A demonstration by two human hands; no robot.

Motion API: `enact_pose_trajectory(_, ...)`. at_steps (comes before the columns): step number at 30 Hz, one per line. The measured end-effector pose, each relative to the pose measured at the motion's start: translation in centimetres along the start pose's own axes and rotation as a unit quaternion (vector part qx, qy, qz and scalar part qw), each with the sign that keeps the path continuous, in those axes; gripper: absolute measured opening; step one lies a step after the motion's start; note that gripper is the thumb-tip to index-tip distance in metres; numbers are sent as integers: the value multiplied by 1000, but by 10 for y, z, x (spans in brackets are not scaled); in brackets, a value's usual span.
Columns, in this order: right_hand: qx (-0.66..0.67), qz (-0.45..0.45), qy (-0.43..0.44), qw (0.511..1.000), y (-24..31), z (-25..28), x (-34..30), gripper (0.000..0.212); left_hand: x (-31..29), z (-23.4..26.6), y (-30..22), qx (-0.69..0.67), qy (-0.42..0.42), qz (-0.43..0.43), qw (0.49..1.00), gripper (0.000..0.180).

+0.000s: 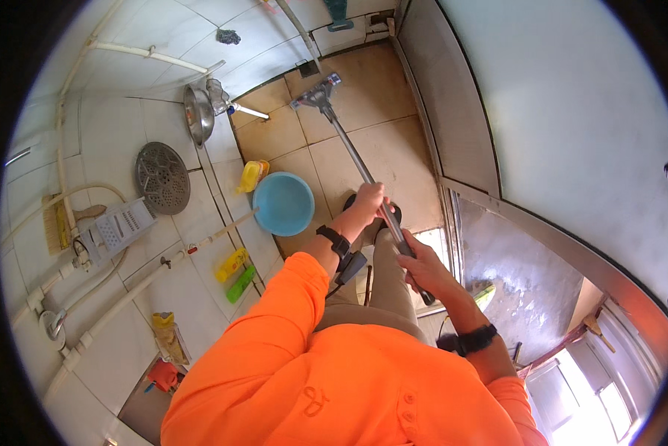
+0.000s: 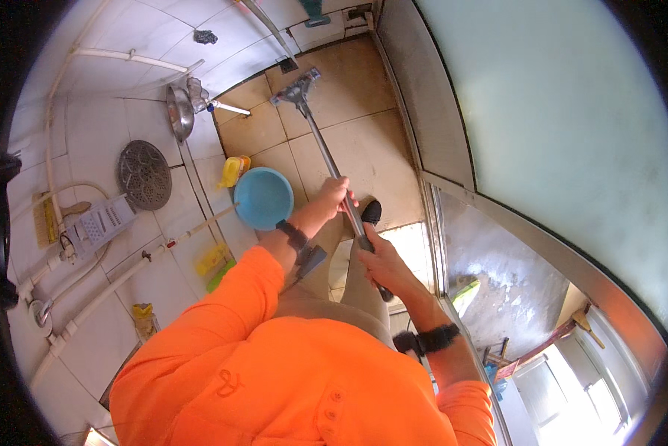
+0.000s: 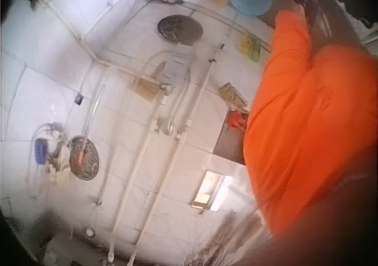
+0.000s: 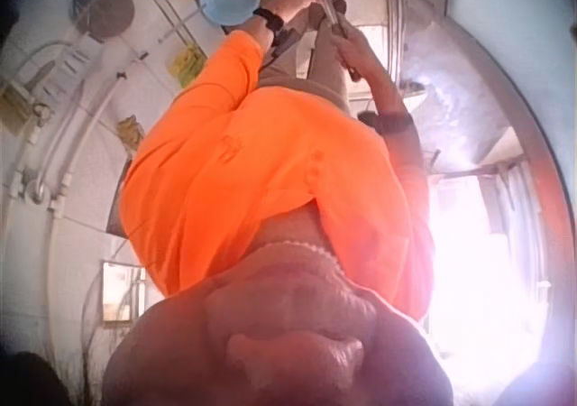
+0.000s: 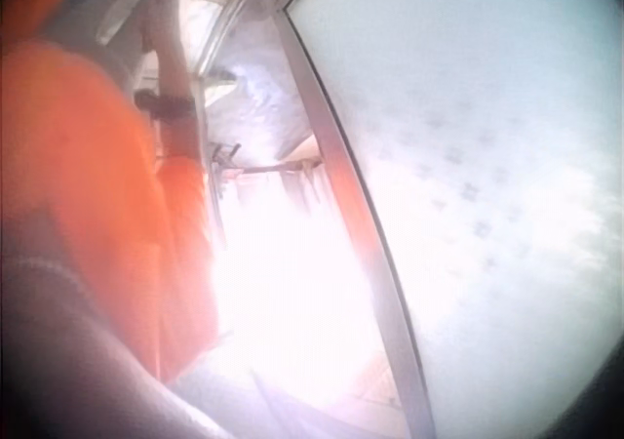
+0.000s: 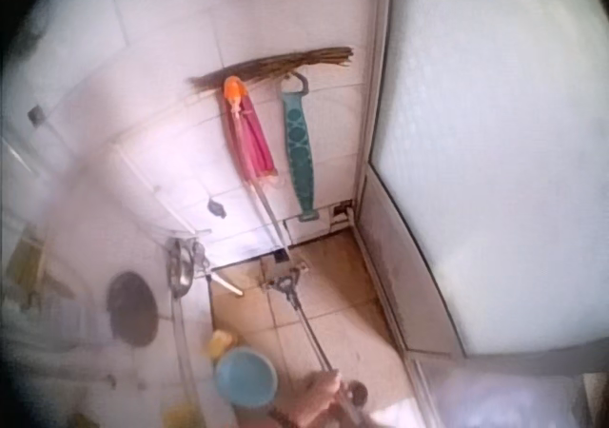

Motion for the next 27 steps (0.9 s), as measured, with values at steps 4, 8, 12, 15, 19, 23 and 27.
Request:
enact_pose_trajectory(4,-4,37,-1,999,-23,3,0,66,-1,9,10,6,17,-80,997,26)
enact_pose_trajectory(8,142,66,-1,988,-39,14,4,65,3,5,3,-12,48,-71,996,24)
enact_pose_trajectory(12,225,136,50,963,-40,22,-17,62,-4,-18,2,-138,12,-174,975,21)
enact_pose_trajectory(15,409,118,74,902,-46,28,-49,53,-8,-35,16,39,26,-136,990,32)
enact_pose_trajectory(19,310,-43,-39,949,-63,34,-46,47,21,-30,23,171,-114,-155,966,31)
enact_pose_trajectory(23,25,41,-18,999,-60,22,-23,53,70,-16,20,-2,-99,-131,986,23)
enact_pose_trajectory(27,-14,-37,-97,995,-36,11,-34,46,83,-8,36,-64,-23,-71,995,20)
Point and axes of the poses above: each hand's wrist, its own x-axis towards the middle knuckle, its own z-axis out of the back of the hand, y = z × x, the point moved 1 cm from there along x, towards the middle knuckle, and after that the axes turned 11 degrees about y, right-handed, at the moved point
